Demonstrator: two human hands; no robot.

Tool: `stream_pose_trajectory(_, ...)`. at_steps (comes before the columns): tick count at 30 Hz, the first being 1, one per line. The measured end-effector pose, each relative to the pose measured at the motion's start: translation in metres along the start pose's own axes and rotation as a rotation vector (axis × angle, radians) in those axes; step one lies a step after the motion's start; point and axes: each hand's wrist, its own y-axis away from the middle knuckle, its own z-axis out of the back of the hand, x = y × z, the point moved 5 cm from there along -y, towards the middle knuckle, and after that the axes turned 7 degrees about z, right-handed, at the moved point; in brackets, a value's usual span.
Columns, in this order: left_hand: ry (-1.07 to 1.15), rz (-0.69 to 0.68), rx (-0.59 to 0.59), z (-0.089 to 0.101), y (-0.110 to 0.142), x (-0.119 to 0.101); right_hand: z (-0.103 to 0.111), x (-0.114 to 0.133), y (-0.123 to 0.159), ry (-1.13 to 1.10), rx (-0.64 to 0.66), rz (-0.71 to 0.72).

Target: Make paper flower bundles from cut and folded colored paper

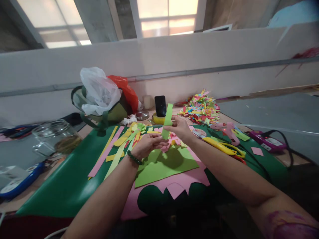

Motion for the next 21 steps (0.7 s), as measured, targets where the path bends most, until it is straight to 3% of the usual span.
stream_pose_trajectory(21, 0.036, -0.041, -0.036, 0.0012, 0.0051, -0.0083, -0.0045, -0.0065, 0.0027, 0.025, 0.035, -0.008)
